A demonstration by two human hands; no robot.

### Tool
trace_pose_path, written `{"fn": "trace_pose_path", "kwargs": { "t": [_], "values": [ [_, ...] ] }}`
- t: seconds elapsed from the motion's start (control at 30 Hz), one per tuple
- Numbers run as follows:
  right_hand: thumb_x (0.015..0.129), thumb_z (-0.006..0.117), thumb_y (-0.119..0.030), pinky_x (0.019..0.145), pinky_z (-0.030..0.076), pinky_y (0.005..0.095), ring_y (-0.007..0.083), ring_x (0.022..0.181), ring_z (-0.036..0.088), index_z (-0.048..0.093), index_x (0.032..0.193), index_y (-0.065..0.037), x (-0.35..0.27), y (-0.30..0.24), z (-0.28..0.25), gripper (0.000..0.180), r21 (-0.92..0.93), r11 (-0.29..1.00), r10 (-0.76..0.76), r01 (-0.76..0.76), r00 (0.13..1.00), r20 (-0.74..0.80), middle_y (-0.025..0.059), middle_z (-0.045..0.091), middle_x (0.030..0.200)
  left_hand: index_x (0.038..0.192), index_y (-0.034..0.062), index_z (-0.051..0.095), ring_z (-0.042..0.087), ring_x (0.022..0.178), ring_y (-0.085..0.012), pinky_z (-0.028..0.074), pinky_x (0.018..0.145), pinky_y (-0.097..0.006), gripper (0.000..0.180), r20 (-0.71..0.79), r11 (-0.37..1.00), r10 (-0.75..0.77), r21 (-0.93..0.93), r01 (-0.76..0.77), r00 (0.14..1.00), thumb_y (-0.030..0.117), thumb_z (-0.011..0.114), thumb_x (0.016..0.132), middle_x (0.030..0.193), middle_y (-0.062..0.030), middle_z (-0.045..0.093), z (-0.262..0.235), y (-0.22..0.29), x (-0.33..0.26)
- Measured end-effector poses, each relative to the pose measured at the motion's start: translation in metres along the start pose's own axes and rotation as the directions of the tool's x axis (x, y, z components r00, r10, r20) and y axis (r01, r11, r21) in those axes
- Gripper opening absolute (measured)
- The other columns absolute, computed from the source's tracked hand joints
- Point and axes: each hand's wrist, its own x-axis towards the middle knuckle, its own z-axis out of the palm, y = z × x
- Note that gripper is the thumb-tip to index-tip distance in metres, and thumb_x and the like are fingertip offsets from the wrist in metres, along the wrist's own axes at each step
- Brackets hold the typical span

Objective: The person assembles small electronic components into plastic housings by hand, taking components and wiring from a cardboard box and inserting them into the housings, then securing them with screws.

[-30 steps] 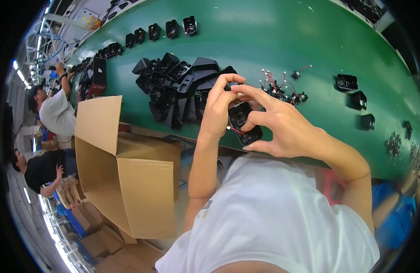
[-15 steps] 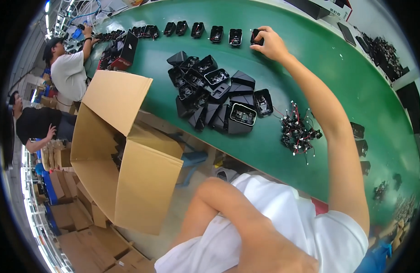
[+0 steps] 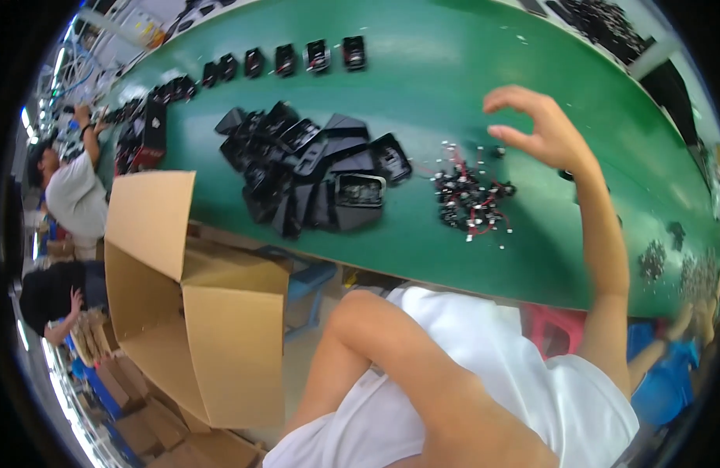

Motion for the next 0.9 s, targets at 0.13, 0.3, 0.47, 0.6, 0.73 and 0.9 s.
{"fn": "trace_pose_path", "kwargs": {
  "t": [0.13,0.3,0.47,0.6,0.73,0.9],
  "values": [
    [0.087,0.074,-0.022,0.076,0.052,0.0309,0.0192,0.084,0.066,0.069,0.098,0.0,-0.054,0.006,0.014,0.026,0.164,0.867,0.485,-0.471,0.873,-0.054,0.0103,0.071,0.095,0.093,-0.0039,0.064,0.06,0.069,-0.0387,0.047,0.063,-0.046,0.031,0.037,0.919,-0.221,-0.327,0.22,0.975,0.024,0.055,0.103,0.088,-0.025,0.065,-0.005,0.005,0.008],
    [0.082,0.08,-0.034,0.058,0.047,0.0288,0.013,0.059,0.059,0.068,0.074,0.0,-0.052,0.002,0.037,0.037,-0.026,0.729,0.677,-0.684,0.727,-0.115,0.005,0.065,0.064,0.127,0.0062,0.036,0.054,0.102,-0.027,0.044,0.087,-0.048,0.037,0.308,0.956,-0.161,-0.187,0.226,0.938,0.025,0.056,0.102,0.125,-0.0209,0.045,-0.006,-0.02,-0.009],
    [0.081,0.08,-0.035,0.058,0.048,0.0307,0.016,0.059,0.061,0.071,0.086,-0.003,-0.048,0.011,0.067,0.033,0.06,0.744,0.666,-0.665,0.733,-0.138,0.0038,0.066,0.068,0.162,0.0163,0.008,0.048,0.135,-0.0152,0.041,0.111,-0.05,0.079,0.558,0.984,-0.142,-0.01,0.177,0.818,0.026,0.058,0.102,0.163,-0.0168,0.024,-0.023,-0.026,-0.028],
    [0.084,0.078,-0.016,0.06,0.048,0.0254,0.0088,0.062,0.058,0.069,0.097,-0.001,-0.044,0.011,0.073,0.022,0.202,0.801,0.598,-0.564,0.777,-0.199,0.0022,0.067,0.078,0.086,0.0036,0.065,0.06,0.089,-0.0354,0.045,0.081,-0.046,0.017,-0.426,0.376,-0.159,0.808,0.454,0.891,0.008,0.059,0.071,0.092,-0.013,0.064,-0.079,0.087,-0.037],
    [0.083,0.079,-0.01,0.059,0.043,0.0197,0.0033,0.068,0.055,0.069,0.096,-0.003,-0.058,0.023,0.076,0.018,0.357,0.801,0.588,-0.48,0.742,-0.321,-0.0035,0.063,0.078,0.132,0.0054,0.055,0.03,0.143,-0.0402,0.023,0.114,-0.06,0.072,-0.802,-0.896,0.035,0.239,0.374,0.596,0.021,0.086,0.069,0.144,-0.0128,0.045,-0.129,0.147,-0.06],
    [0.087,0.074,-0.002,0.074,0.051,0.0222,0.0067,0.08,0.062,0.068,0.094,0.001,-0.055,0.019,0.078,0.01,0.466,0.811,0.506,-0.353,0.823,-0.259,0.002,0.068,0.09,0.138,0.0048,0.05,0.018,0.149,-0.042,0.012,0.117,-0.067,0.089,-0.89,-0.966,0.0,0.119,0.231,0.456,0.03,0.092,0.063,0.15,-0.0136,0.04,-0.162,0.162,-0.093]
  ]
}}
